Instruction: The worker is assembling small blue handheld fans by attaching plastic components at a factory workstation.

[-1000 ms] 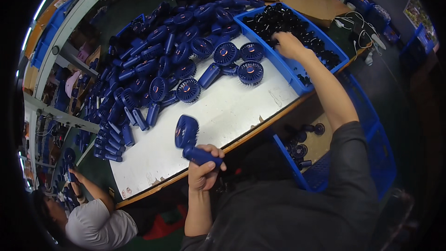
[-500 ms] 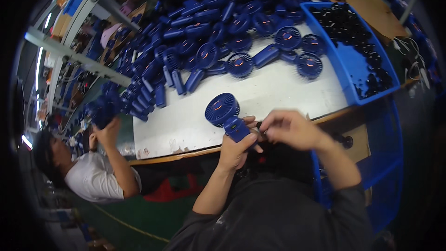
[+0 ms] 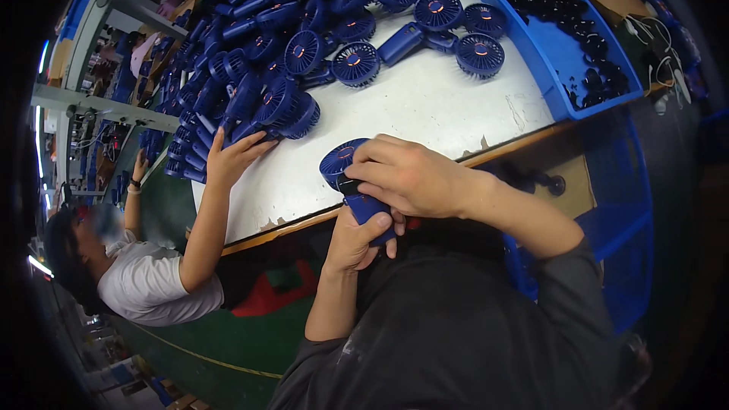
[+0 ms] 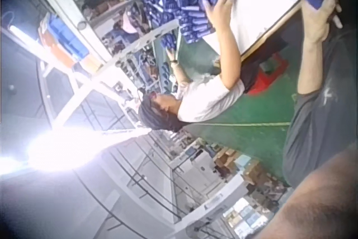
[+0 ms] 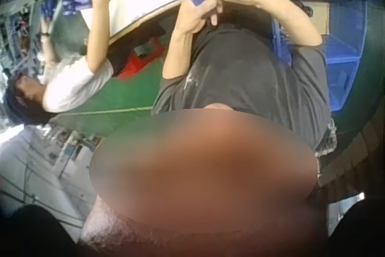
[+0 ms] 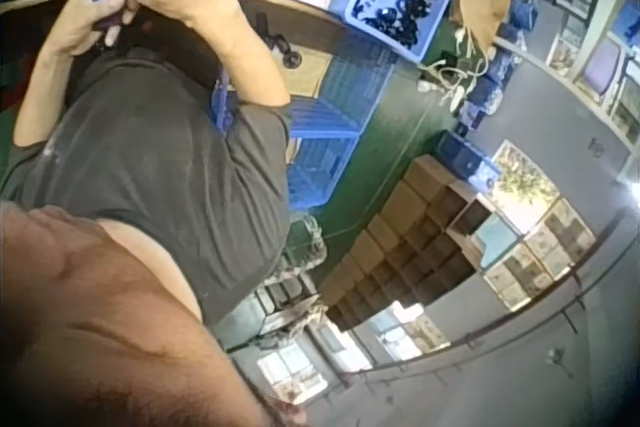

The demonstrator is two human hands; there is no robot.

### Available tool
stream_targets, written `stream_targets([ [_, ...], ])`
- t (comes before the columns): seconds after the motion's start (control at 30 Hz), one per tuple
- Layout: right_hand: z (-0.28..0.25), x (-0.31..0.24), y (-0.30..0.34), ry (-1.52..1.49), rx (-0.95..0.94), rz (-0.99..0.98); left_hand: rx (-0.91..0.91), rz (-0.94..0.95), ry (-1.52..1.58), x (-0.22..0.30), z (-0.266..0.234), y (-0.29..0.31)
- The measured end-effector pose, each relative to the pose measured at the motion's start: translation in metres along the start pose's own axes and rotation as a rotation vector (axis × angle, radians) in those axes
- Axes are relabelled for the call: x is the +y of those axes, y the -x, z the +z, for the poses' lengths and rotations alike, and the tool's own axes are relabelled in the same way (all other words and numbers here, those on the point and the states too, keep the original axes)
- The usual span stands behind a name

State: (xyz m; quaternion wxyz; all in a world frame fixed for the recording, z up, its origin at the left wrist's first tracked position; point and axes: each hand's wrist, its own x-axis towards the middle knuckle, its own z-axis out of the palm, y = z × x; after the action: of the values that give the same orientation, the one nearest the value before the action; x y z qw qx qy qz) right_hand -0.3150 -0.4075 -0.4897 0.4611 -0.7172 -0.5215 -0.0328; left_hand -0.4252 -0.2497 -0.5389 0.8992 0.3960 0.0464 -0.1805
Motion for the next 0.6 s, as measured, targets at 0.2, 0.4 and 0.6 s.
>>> stream_targets([
  [0.2, 0.003, -0.009, -0.003, 0.116, -0.088, 0.047, 0.038, 0.114, 0.206, -0.007, -0.008, -0.004],
  [0.4, 0.03, -0.029, 0.026, 0.272, -0.003, 0.225, 0.268, 0.141, 0.253, -0.011, 0.014, -0.013],
  [0.6, 0.037, -0.03, 0.078, -0.469, 0.245, 0.846, 0.081, 0.702, -1.477, 0.028, 0.057, -0.021],
])
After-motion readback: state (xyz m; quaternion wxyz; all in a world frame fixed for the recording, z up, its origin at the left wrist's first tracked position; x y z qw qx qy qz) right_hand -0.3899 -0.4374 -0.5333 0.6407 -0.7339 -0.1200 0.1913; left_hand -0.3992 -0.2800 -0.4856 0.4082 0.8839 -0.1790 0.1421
